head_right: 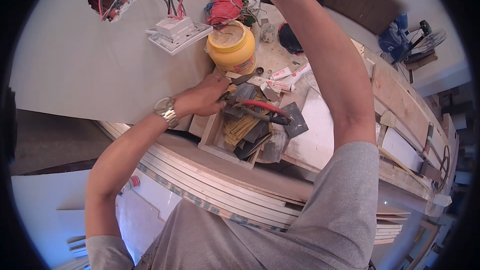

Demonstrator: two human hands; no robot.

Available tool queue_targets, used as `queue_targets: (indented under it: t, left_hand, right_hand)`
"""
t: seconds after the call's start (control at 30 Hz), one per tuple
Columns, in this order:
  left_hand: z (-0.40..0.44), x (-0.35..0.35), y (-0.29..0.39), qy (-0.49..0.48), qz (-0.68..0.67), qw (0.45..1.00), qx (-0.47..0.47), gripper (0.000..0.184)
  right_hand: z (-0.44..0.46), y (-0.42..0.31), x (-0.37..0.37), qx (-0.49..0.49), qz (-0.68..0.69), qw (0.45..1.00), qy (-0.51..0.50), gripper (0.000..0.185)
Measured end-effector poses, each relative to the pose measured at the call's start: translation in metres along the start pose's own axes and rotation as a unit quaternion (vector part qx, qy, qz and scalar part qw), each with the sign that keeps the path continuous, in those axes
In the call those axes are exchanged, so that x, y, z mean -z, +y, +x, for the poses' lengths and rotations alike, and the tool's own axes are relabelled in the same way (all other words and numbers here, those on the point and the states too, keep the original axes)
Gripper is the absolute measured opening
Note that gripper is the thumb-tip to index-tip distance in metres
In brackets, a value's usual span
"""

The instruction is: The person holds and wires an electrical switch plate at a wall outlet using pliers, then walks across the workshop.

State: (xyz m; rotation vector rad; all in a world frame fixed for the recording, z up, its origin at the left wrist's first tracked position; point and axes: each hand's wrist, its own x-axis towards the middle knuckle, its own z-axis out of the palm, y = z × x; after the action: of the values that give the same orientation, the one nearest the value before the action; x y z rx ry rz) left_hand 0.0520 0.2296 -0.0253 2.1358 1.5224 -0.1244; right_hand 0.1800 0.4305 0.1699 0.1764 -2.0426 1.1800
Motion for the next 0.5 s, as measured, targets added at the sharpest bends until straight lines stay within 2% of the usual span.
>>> queue_targets:
  t: [0.1,0.13,0.2,0.3,0.37,0.43,0.47,0.5]
  left_hand:
    - [0.019,-0.019,-0.005,-0.003,0.023,0.999,0.022,0.053]
    - [0.025,-0.025,-0.012,0.008,0.033,0.999,0.029,0.053]
    - [0.026,-0.042,-0.026,-0.054,0.051,0.997,0.025,0.062]
    - [0.020,-0.054,-0.038,-0.049,0.018,0.998,0.046,0.058]
    - [0.014,-0.036,-0.032,-0.066,0.020,0.996,0.049,0.058]
    - [0.005,-0.009,-0.017,-0.076,0.019,0.991,0.110,0.055]
    - [-0.002,0.009,-0.010,-0.073,0.017,0.991,0.111,0.055]
    - [-0.011,0.030,-0.002,-0.033,-0.097,0.985,0.138,0.053]
  right_hand:
    - [-0.002,0.003,-0.001,0.014,-0.019,0.999,-0.042,0.019]
    - [-0.003,-0.002,-0.003,-0.019,-0.041,0.998,-0.046,0.019]
    - [-0.003,0.001,0.000,-0.069,-0.049,0.994,-0.064,0.021]
    - [0.000,0.003,0.003,-0.065,-0.038,0.994,-0.081,0.023]
    - [0.000,-0.009,0.005,-0.094,-0.046,0.992,-0.068,0.022]
    - [0.001,-0.012,0.008,-0.126,-0.044,0.989,-0.063,0.019]
    - [0.002,-0.013,0.011,-0.125,-0.045,0.989,-0.067,0.019]
    - [0.005,-0.013,0.014,-0.107,-0.051,0.989,-0.085,0.018]
